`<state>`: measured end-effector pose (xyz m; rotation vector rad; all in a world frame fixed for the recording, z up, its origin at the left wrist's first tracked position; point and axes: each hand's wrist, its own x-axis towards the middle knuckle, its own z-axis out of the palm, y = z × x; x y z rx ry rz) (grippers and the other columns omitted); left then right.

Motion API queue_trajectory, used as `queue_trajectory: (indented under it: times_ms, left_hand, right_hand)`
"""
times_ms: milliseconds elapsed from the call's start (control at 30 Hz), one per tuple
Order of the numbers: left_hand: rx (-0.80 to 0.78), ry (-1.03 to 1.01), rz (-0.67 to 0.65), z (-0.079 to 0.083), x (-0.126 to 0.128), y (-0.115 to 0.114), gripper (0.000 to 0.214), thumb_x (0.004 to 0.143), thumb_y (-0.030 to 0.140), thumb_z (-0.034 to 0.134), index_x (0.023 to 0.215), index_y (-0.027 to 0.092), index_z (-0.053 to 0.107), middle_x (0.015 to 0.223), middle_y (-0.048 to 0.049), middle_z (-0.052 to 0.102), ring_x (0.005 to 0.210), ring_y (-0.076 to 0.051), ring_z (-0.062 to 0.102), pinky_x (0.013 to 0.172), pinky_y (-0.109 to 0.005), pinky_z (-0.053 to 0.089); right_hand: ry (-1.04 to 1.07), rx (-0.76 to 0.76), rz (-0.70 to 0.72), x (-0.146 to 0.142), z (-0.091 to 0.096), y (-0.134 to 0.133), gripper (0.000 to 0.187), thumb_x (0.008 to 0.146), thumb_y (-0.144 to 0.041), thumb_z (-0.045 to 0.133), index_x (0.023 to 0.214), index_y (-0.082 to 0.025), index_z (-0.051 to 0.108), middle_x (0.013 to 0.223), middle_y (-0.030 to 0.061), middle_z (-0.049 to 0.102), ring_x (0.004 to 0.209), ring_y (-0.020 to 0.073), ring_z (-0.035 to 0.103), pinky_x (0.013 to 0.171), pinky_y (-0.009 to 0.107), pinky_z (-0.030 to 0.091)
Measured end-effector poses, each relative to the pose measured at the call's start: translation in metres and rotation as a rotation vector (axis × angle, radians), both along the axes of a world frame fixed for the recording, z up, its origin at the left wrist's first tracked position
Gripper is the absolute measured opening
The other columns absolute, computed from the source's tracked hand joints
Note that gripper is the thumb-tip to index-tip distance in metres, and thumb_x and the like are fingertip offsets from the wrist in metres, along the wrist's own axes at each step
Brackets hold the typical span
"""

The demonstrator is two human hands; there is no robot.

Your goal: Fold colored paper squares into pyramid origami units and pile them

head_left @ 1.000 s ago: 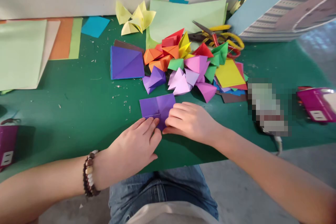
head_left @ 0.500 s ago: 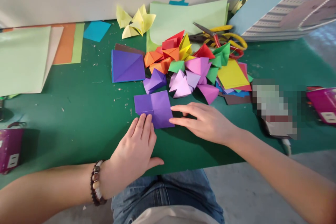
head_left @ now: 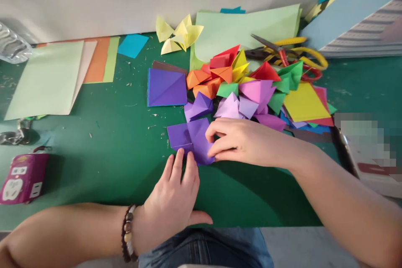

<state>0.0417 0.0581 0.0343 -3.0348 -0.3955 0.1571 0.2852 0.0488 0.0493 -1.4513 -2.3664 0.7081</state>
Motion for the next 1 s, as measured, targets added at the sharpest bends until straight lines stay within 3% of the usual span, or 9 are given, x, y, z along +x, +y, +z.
queue_trajectory:
  times_ms: [200,433,600,1000]
  left_hand:
    - [-0.033,0.027,-0.005,0.001,0.002,-0.002,0.101,0.075,0.081,0.044,0.133,-0.002,0.050,0.141,-0.0276,0.046,0.131,-0.045,0.042,0.103,-0.053,0.044]
    - [-0.032,0.034,0.001,-0.001,0.002,-0.006,0.096,0.076,0.077,0.049,0.134,0.000,0.050,0.142,-0.0275,0.044,0.132,-0.045,0.041,0.103,-0.053,0.043]
    - [-0.056,0.015,0.005,0.000,0.003,-0.005,0.097,0.073,0.076,0.054,0.132,0.000,0.052,0.141,-0.0276,0.045,0.131,-0.045,0.041,0.102,-0.053,0.044]
    - [-0.084,-0.027,0.012,0.001,0.006,-0.002,0.089,0.070,0.075,0.059,0.123,0.005,0.061,0.138,-0.0251,0.051,0.127,-0.045,0.047,0.098,-0.052,0.047]
  right_hand:
    - [0.023,0.061,-0.053,-0.007,-0.005,-0.006,0.024,0.094,-0.027,0.052,0.084,-0.022,0.073,0.089,0.0039,0.068,0.085,0.0177,0.059,0.076,0.032,0.046]
    - [-0.153,0.216,-0.140,-0.021,-0.012,0.000,0.014,0.086,-0.031,0.066,0.079,-0.019,0.069,0.080,0.0035,0.070,0.084,0.0205,0.058,0.075,0.035,0.041]
    - [-0.277,0.216,-0.145,-0.027,-0.017,0.004,0.018,0.087,-0.032,0.065,0.076,-0.018,0.065,0.078,0.0037,0.068,0.084,0.0206,0.056,0.073,0.034,0.036]
    - [-0.322,0.224,-0.167,-0.030,-0.022,0.004,0.020,0.089,-0.031,0.062,0.075,-0.018,0.060,0.075,0.0036,0.066,0.080,0.0204,0.054,0.069,0.033,0.031]
